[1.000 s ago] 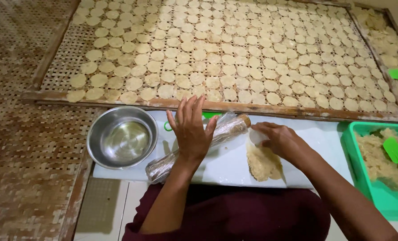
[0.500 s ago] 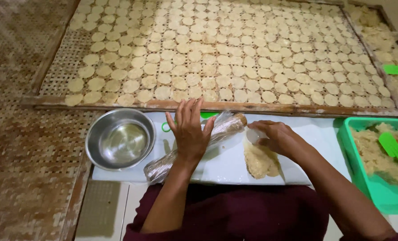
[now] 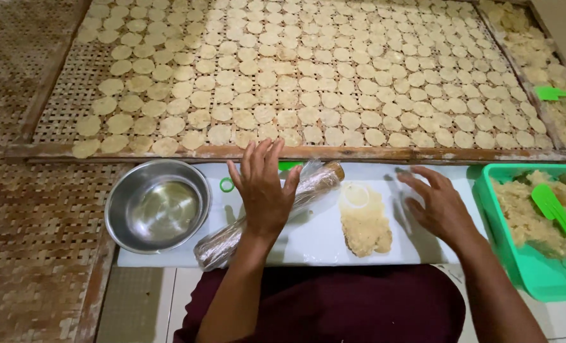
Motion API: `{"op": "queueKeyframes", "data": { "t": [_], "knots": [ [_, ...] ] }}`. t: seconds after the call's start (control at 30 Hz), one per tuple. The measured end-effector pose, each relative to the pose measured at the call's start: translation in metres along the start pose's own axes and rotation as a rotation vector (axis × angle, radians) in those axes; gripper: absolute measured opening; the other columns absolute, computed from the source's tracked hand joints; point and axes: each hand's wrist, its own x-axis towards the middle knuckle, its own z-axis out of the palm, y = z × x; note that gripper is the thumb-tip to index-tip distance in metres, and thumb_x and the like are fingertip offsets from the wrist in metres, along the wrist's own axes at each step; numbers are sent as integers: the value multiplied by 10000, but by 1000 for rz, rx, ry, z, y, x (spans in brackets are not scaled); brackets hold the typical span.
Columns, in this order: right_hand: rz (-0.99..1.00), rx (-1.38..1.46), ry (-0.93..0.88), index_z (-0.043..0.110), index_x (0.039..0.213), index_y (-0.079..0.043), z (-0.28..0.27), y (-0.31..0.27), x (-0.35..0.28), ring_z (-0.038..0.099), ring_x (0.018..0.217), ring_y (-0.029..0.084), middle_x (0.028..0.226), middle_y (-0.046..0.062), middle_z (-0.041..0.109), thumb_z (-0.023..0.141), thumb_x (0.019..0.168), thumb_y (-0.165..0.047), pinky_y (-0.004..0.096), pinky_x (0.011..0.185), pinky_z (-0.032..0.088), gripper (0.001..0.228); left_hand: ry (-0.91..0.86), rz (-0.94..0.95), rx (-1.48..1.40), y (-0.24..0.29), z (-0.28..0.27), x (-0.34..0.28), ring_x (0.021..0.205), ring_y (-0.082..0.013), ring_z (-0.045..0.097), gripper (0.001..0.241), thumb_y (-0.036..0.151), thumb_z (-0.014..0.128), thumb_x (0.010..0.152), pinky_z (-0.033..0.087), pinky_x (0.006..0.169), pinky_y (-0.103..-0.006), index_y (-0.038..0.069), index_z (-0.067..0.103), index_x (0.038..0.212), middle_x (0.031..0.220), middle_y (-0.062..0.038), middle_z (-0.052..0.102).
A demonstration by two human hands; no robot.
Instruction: Preparing and laying out small dough rounds on a drying tray.
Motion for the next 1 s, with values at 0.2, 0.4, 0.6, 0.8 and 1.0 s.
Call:
{"op": "queueKeyframes", "data": {
  "t": [0.2, 0.4, 0.6, 0.8, 1.0],
  "knots": [
    [-258, 64, 249, 732, 1003, -344, 16, -48, 16, 668, 1075, 329, 1087, 2, 667, 801, 789, -308, 467, 820, 583, 228, -18, -26, -67, 0, 11, -2, 1444, -360, 391, 569, 416, 724, 919, 147, 1138, -723, 207, 557, 1421, 1429, -81, 533],
    [-321, 116, 210, 670, 1011, -298, 31, -62, 28, 649, 1015, 285, 1007, -6, 638, 776, 817, -302, 424, 818, 551, 221, -14, -45, -86, 2, 2, 0, 1440, -341, 402, 541, 402, 722, 915, 151, 1141, -710, 225, 573, 1404, 1423, -63, 538],
    [-369, 74, 181, 641, 1107, -291, 18, -72, 28, 659, 992, 300, 987, 18, 638, 721, 845, -255, 455, 816, 548, 276, -13, -51, -90, -3, 2, 0, 1442, -345, 405, 515, 407, 699, 929, 160, 1141, -711, 229, 578, 1396, 1426, -65, 537],
    [-329, 158, 155, 678, 1072, -186, -15, -90, 19, 725, 895, 325, 924, 72, 716, 692, 872, -129, 442, 762, 590, 208, -6, -60, -103, -4, 4, -1, 1448, -347, 405, 499, 408, 695, 931, 137, 1150, -702, 241, 586, 1389, 1441, -62, 534],
    [-134, 613, -10, 643, 1276, -230, 0, -69, 27, 760, 882, 359, 905, 126, 775, 617, 900, -63, 482, 754, 600, 413, -7, -53, -101, -3, 5, -2, 1447, -344, 404, 515, 412, 720, 918, 126, 1154, -690, 241, 588, 1386, 1430, -66, 541]
  ]
}}
